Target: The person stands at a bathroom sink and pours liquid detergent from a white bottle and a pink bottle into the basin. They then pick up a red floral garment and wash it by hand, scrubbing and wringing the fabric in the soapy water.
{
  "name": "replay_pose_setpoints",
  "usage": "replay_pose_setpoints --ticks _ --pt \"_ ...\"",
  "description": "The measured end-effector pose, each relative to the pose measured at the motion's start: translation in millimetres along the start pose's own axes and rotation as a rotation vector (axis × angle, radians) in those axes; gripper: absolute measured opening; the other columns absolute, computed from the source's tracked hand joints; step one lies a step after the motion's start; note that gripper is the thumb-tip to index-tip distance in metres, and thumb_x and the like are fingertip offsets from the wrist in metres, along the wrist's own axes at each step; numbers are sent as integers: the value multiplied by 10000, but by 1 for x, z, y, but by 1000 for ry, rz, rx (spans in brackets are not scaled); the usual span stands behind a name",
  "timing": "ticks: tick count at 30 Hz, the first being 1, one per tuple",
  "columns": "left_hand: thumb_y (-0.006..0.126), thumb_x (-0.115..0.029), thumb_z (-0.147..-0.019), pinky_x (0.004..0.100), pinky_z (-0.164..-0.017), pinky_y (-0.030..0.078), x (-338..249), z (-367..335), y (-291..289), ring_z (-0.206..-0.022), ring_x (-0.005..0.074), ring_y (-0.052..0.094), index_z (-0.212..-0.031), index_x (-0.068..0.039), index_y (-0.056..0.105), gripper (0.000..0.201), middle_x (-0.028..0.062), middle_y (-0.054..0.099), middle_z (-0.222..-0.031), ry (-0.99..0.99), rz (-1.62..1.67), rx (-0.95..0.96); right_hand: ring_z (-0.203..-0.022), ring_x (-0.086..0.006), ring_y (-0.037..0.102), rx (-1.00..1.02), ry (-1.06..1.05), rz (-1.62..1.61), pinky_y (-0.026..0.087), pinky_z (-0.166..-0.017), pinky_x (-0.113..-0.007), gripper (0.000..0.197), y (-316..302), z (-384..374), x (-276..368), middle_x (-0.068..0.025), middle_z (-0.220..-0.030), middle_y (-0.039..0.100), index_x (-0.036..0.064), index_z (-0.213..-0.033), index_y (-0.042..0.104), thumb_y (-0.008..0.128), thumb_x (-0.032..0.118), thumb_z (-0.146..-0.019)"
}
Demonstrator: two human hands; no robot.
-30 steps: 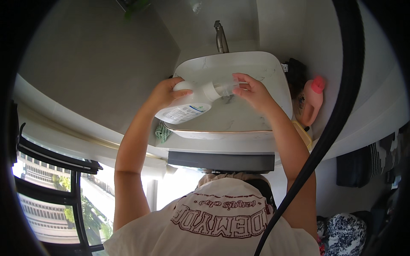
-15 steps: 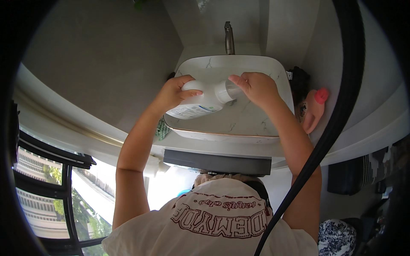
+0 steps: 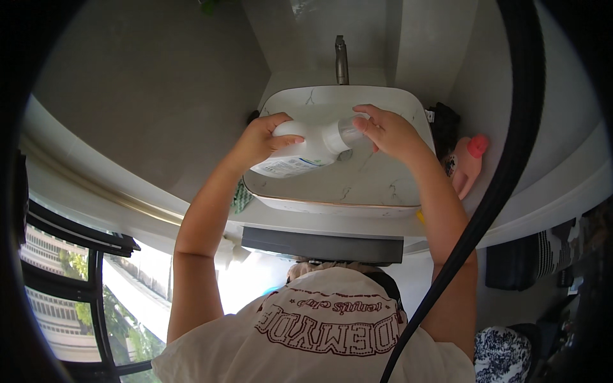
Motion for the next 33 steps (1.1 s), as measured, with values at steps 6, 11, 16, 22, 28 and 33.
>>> replay_pose_setpoints --ticks 6,11,16,22,28,33 --pt "734 -357 -749 298 -593 447 -3 7 -2 -619 189 567 -954 -54 624 382 76 632 -733 83 -150 -73 -571 -85 508 -9 40 12 368 -479 -226 338 12 0 1 -19 -767 554 75 -1109 562 650 243 -830" --pt "739 -335 -736 310 -595 469 -10 11 -5 -633 231 582 -888 -40 614 354 105 627 -735 331 -498 -231 -663 -128 568 -92 94 -105 431 -562 -243 559 30 1 -8 -69 -954 555 124 -1299 441 648 353 -833" --pt "696 -387 -788 309 -609 473 13 -31 -53 -612 220 587 -894 -38 597 378 113 620 -706 249 -198 -740 -755 -120 569 -72 -69 -378 438 -570 -217 558 24 23 -13 -71 -1028 560 115 -1393 306 542 275 -913" --pt "545 -349 -916 353 -706 468 75 -97 -115 -777 257 593 -1021 13 479 383 171 610 -875 238 -86 -1034 -768 -101 557 -31 32 -367 436 -590 -205 480 32 76 -40 -61 -1040 566 108 -1384 329 478 173 -932" --pt "519 -351 -923 383 -772 460 142 -138 -105 -876 325 600 -1108 13 447 415 216 599 -974 108 -50 -1092 -761 -100 555 -159 226 -338 433 -606 -201 372 29 136 -69 -60 -989 589 74 -1293 456 458 159 -931" --pt "521 -352 -919 406 -808 450 202 -163 -94 -932 371 587 -1147 13 433 440 234 589 -1026 -5 -12 -1075 -740 -106 559 -285 274 -312 436 -602 -209 357 25 166 -74 -60 -931 610 43 -1227 513 465 262 -949"
Point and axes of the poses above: each hand's wrist, its own z-axis away from the middle knuckle, its own y-axis out of the palm, x = y × z, the point moved 1 cm from there along -z, towards the middle knuckle
